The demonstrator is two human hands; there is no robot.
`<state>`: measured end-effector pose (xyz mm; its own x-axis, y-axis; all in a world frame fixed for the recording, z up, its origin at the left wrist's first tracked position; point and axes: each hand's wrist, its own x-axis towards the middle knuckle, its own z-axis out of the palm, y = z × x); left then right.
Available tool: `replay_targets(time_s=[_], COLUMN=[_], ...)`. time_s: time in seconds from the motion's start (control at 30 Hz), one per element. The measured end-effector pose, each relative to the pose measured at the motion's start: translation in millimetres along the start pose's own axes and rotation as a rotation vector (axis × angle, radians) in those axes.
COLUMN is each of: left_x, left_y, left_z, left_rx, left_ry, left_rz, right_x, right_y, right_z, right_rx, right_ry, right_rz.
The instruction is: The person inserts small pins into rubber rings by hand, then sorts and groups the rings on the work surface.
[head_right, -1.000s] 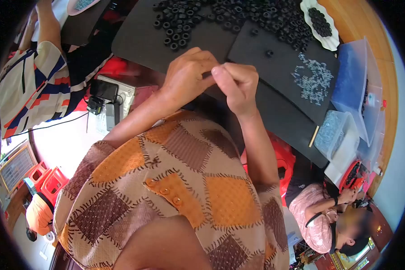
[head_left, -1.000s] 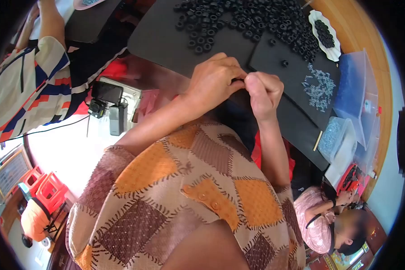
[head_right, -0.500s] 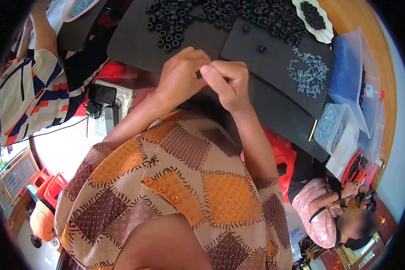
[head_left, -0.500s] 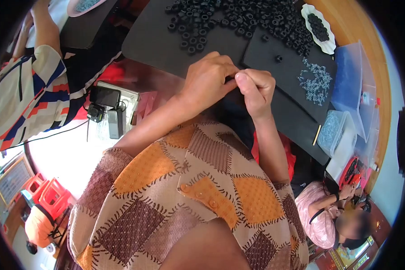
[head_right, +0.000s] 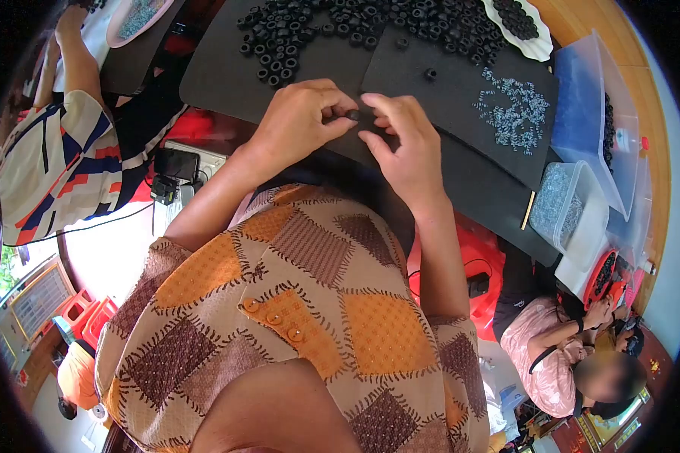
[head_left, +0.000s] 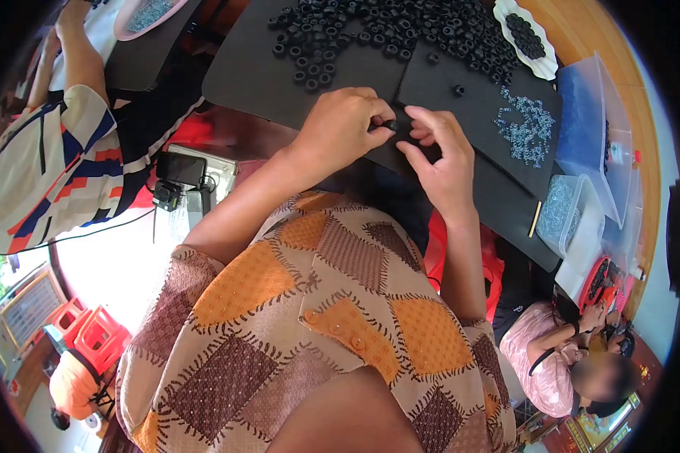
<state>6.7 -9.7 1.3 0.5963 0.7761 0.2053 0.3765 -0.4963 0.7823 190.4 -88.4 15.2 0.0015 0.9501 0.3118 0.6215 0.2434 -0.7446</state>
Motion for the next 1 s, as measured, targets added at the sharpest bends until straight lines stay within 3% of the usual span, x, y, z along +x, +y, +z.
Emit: replay_targets(time_s=[0.07, 0.37, 0.43, 0.53, 0.67, 0.87, 1.0], left_x=[0.7, 1.7, 3.4, 6.8, 9.9, 7.9, 3.9], left_y=[-1.7, -3.4, -1.6, -5.4, -2.5, -16.2, -18.4], left_z=[2.9, -0.7, -4.9, -7.4, -12.9, -9.3, -9.9], left_rx=[0.113, 0.039, -0.101, -0.360, -0.864, -1.312, -1.434], left_ry=[0.020, -0.018, -0.054, -0.109, -0.217, -0.317, -0.334], left_rz=[0.065, 0.004, -0.106, -0.253, -0.432, -0.496, -0.463], right_x=[1.1, 4.9, 6.2, 2.0, 2.7, 7.1, 8.2], right_y=[5.0, 14.3, 16.2, 9.6, 9.7, -9.7, -18.0], right_z=[6.0, 14.6, 14.7, 15.4, 18.7, 9.1, 7.4], right_rx=[-0.008, -0.117, -0.139, 0.118, 0.278, 0.326, 0.327], right_ry=[-0.022, 0.018, 0.065, 0.043, 0.131, 0.190, 0.180], right_rz=[-0.021, -0.111, -0.160, 0.048, 0.015, 0.012, 0.050])
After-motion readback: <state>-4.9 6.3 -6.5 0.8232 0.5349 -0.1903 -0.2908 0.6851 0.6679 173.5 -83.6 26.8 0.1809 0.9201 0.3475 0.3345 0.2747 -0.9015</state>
